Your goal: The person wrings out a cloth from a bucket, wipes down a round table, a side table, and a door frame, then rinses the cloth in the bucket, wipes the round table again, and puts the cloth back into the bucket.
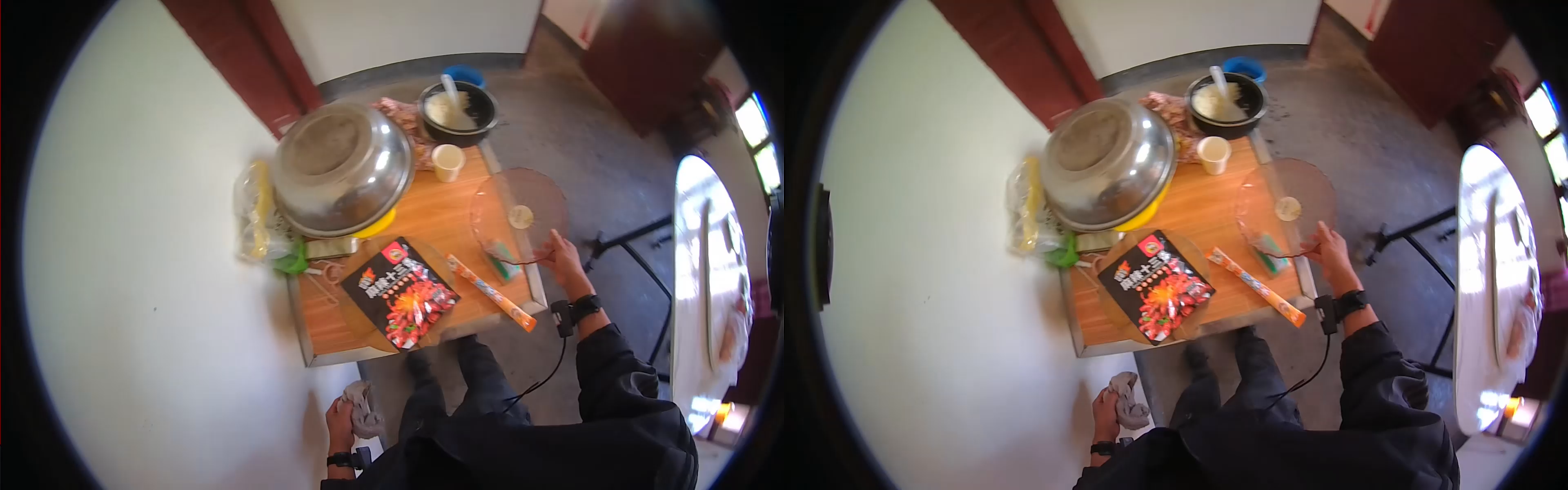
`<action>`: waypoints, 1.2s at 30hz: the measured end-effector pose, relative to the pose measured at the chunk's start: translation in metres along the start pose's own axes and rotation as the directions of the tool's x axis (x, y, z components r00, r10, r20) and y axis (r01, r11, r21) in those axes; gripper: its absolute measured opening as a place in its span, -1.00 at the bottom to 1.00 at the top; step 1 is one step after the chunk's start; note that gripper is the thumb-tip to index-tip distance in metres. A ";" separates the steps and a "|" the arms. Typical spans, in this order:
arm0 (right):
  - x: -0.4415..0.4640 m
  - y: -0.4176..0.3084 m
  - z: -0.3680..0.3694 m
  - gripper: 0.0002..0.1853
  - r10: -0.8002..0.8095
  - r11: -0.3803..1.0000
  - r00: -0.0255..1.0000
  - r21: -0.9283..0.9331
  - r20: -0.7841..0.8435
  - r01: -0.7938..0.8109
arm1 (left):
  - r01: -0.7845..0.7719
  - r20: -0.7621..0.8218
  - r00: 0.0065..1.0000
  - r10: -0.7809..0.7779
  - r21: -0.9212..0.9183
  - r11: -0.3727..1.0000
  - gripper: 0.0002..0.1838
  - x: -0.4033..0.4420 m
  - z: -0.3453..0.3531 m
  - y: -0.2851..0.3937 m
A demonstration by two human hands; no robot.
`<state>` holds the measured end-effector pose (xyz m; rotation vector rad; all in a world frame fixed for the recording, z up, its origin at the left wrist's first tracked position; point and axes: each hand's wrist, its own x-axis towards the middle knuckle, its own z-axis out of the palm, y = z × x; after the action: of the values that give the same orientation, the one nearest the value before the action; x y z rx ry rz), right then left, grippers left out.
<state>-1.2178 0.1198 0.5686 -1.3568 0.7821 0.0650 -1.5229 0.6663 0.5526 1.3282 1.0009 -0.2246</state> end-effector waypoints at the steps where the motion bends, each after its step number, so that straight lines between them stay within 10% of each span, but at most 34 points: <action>1: 0.013 0.001 0.005 -0.53 0.007 1.000 0.999 -0.016 0.037 -0.006 | -0.011 -0.046 0.999 0.011 0.009 1.000 -0.62 -0.001 -0.003 0.003; 10: 0.081 0.012 0.031 -0.46 0.124 0.901 0.975 -0.433 0.182 -0.034 | -0.150 -0.407 0.889 0.211 0.177 0.973 -0.58 0.004 0.024 0.099; 22: 0.083 0.033 0.061 -0.35 0.120 0.906 0.986 -0.418 0.117 -0.061 | -0.359 -0.178 0.799 0.574 0.625 0.693 -0.54 0.133 0.080 0.177; 25: 0.076 0.037 0.057 -0.37 0.129 0.892 0.987 -0.445 0.095 -0.074 | -0.401 -0.111 0.522 0.846 0.843 0.358 -0.50 0.187 0.087 0.169; 36: 0.045 0.011 0.049 -0.36 0.146 0.852 0.987 -0.515 0.070 -0.090 | -0.335 -0.013 0.683 0.731 0.883 0.329 -0.47 0.162 0.052 0.126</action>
<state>-1.1665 0.1486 0.5353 -1.7897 0.7869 0.4703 -1.3204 0.7197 0.5204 2.6674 0.6862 0.1767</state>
